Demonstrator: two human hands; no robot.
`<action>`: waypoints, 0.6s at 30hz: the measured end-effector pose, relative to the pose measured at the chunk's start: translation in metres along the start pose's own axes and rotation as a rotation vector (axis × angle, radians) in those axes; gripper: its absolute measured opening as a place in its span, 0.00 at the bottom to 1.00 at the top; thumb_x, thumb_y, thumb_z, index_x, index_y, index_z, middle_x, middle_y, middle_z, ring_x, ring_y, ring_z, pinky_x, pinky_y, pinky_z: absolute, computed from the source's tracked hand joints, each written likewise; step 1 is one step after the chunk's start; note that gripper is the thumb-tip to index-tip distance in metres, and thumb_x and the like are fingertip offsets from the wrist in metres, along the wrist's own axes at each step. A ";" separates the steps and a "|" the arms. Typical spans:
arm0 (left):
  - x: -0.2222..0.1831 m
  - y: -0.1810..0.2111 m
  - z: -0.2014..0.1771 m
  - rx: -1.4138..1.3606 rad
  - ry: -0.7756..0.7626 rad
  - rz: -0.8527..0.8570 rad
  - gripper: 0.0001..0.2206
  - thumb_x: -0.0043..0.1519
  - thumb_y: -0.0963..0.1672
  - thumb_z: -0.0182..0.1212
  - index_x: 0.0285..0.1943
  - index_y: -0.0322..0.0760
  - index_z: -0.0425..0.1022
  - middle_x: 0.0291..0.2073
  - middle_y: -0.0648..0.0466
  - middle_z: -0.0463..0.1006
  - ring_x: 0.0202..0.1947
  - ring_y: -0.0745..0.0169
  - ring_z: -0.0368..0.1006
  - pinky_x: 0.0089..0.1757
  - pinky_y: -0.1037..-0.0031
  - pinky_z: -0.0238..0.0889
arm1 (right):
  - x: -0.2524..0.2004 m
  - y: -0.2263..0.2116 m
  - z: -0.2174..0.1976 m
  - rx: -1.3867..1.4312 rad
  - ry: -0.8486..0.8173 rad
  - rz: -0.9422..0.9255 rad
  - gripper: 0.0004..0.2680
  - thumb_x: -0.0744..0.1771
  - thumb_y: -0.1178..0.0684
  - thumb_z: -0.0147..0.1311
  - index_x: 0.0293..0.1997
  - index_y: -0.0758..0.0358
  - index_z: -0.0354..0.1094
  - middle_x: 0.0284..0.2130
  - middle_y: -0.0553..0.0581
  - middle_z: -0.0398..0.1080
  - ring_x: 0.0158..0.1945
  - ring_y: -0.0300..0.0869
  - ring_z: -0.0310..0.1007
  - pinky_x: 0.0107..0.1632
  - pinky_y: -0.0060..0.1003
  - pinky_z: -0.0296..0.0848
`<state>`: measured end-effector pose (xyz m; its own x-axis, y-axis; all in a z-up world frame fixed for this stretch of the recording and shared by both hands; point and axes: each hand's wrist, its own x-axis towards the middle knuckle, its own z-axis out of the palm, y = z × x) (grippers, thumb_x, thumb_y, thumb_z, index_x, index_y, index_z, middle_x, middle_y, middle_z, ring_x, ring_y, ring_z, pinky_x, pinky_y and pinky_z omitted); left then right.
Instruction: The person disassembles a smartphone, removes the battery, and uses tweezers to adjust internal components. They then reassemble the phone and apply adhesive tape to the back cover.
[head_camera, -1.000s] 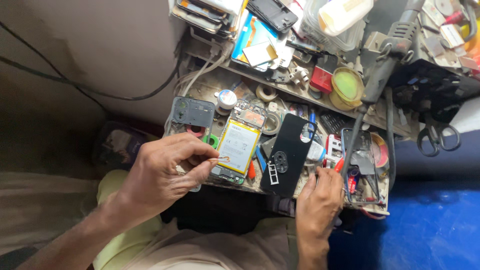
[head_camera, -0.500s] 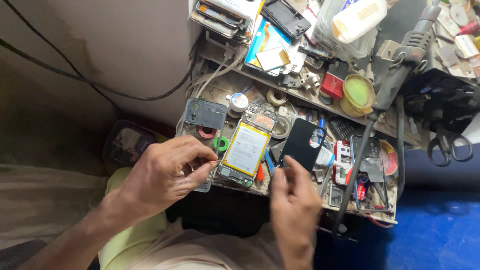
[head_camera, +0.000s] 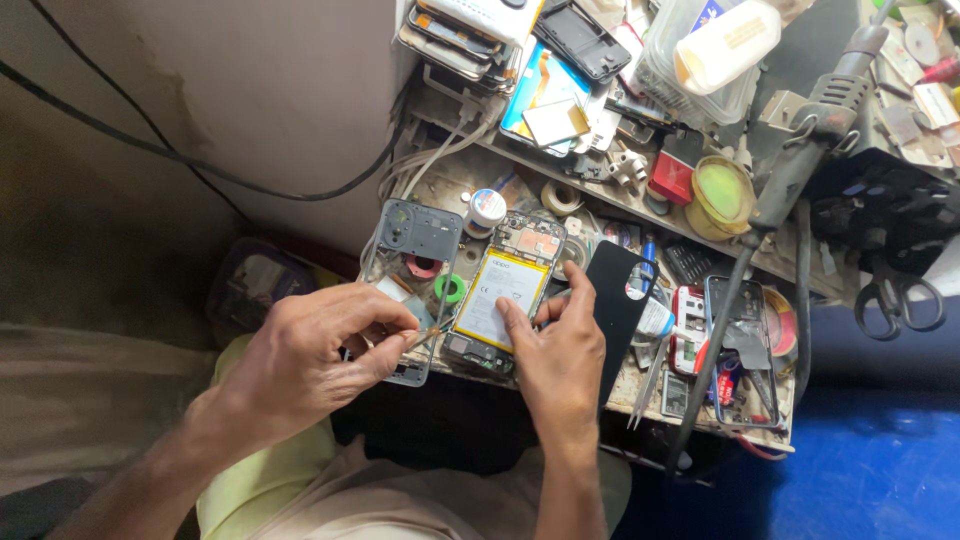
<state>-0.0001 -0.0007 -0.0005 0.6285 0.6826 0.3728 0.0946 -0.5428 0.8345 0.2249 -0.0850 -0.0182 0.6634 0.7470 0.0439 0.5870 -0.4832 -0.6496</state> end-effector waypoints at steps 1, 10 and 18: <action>-0.001 0.000 0.001 -0.003 0.005 -0.009 0.05 0.59 0.40 0.67 0.41 0.32 0.80 0.30 0.52 0.82 0.29 0.65 0.80 0.31 0.75 0.71 | 0.002 0.004 0.001 0.079 -0.038 0.043 0.27 0.61 0.52 0.68 0.64 0.69 0.60 0.24 0.55 0.70 0.26 0.38 0.70 0.31 0.35 0.72; 0.000 0.002 0.005 -0.127 0.037 -0.162 0.05 0.60 0.41 0.66 0.40 0.32 0.81 0.35 0.54 0.84 0.31 0.69 0.79 0.31 0.76 0.73 | 0.019 0.027 -0.003 0.897 -0.237 0.208 0.14 0.66 0.57 0.60 0.55 0.77 0.69 0.37 0.59 0.79 0.34 0.37 0.78 0.37 0.29 0.77; 0.001 0.012 0.042 -0.826 -0.084 -0.064 0.03 0.64 0.37 0.60 0.44 0.28 0.76 0.68 0.51 0.65 0.63 0.64 0.66 0.58 0.72 0.65 | -0.022 0.028 -0.041 1.097 -0.273 0.170 0.12 0.67 0.55 0.56 0.53 0.74 0.68 0.44 0.63 0.77 0.43 0.42 0.79 0.49 0.38 0.78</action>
<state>0.0342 -0.0269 -0.0074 0.7000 0.6431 0.3105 -0.4442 0.0517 0.8945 0.2460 -0.1341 -0.0060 0.4936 0.8493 -0.1873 -0.3110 -0.0288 -0.9500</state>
